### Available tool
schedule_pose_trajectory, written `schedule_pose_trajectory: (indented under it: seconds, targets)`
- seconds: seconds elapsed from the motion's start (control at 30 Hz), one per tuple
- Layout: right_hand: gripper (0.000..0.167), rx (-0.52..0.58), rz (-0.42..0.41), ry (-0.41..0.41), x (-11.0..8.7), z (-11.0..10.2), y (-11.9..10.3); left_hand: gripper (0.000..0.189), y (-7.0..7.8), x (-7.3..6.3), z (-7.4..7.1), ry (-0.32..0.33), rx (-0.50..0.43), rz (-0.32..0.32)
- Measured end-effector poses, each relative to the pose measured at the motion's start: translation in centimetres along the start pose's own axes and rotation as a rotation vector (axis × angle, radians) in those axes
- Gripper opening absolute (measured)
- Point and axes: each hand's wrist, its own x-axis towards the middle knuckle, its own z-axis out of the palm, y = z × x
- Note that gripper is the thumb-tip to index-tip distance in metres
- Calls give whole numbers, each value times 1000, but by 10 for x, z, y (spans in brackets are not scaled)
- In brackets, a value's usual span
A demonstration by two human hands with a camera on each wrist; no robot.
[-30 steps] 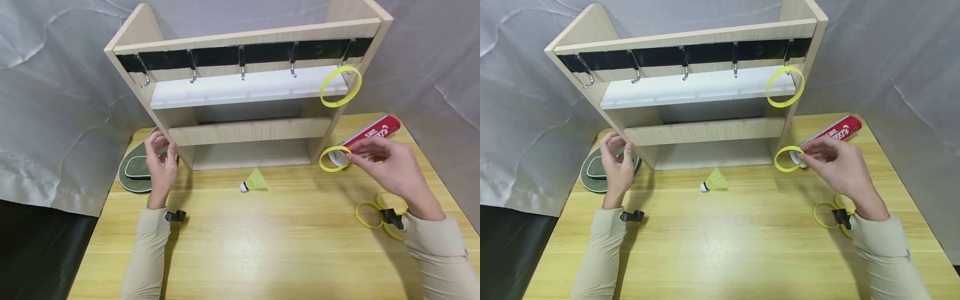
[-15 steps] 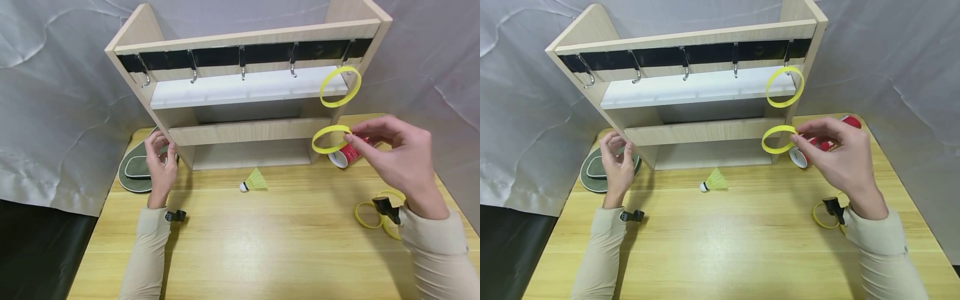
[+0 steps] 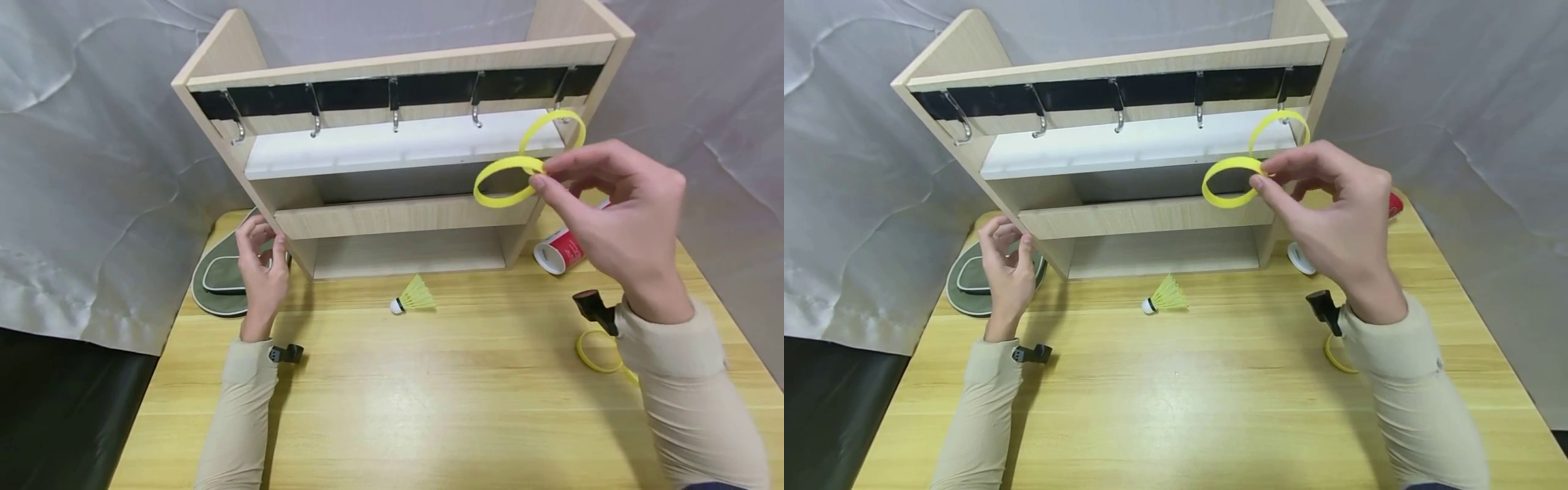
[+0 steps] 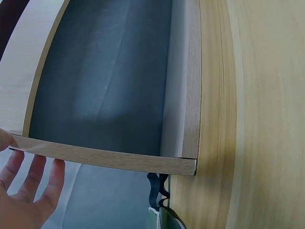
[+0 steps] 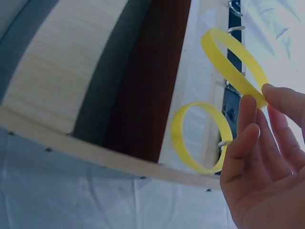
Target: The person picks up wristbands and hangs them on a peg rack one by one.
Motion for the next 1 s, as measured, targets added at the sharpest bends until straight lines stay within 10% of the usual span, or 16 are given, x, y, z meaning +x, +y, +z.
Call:
schedule_pose_trajectory:
  seconds: [0.57,1.0]
  targets:
    - [17,-70,71,60,37,32,-16,36,-3,0,-1,8,-2,16]
    - [22,-339,-99,-5,39,34,-14,38,0,1,0,3,-14,5]
